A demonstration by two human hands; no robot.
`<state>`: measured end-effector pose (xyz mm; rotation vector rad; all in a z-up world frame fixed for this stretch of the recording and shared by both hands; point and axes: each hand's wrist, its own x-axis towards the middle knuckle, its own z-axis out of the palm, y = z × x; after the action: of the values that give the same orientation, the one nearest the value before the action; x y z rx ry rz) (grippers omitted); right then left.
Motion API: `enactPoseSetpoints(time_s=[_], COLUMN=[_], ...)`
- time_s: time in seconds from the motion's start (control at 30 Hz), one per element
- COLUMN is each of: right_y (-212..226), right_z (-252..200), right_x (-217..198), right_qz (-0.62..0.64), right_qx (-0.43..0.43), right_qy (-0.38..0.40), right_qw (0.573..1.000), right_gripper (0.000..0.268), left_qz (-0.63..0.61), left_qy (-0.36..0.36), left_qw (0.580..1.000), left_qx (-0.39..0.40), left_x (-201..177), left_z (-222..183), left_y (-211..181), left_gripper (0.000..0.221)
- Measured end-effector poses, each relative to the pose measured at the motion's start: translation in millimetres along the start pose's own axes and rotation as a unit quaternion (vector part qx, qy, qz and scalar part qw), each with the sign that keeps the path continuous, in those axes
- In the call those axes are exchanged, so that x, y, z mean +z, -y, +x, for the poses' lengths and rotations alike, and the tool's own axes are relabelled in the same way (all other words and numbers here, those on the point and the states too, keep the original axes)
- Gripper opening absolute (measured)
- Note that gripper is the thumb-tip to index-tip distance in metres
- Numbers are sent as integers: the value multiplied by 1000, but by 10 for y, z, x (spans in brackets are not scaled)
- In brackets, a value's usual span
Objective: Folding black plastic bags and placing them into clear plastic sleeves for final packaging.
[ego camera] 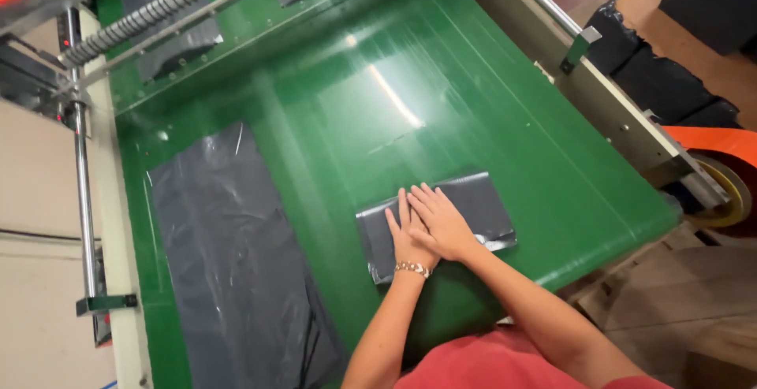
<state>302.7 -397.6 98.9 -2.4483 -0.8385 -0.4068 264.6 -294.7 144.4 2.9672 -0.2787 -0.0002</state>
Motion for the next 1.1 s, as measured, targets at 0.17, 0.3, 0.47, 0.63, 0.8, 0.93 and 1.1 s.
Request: enactPoseSetpoints(time_s=[0.17,0.3,0.47,0.63,0.8,0.93,1.1], right_y=[-324,-777,213,709,671,419,14], right_z=[-138,-315,-60,-751,-1137,-1318,-1164], right_x=[-375,-620,-1100,-360,-695,-698,-507], right_qz=[-154,-239,-71,10,289,429,636], right_qx=[10,114,68,-73,-36,219,583], right_qy=[28,39,93,129,150,213,-61], right_qw=[988,963,991,989,945,850,502], right_gripper=[83,83,53,85,51,51,24], left_qz=[-29,-33,102,82,-280,-572,-442], left_qy=[28,98,-118,-160,164,299,149], left_qw=[998,994,973,921,903,759,885], left_qx=[-55,-15,170,345,282,86,-14], left_x=[-217,-422,-340,-279,-440,466,106], left_z=[-223,-632,-906,-838,-556,-139,-204], left_y=[249,612,966,753,451,969,858], left_gripper=[85,106,51,14,46,23,43])
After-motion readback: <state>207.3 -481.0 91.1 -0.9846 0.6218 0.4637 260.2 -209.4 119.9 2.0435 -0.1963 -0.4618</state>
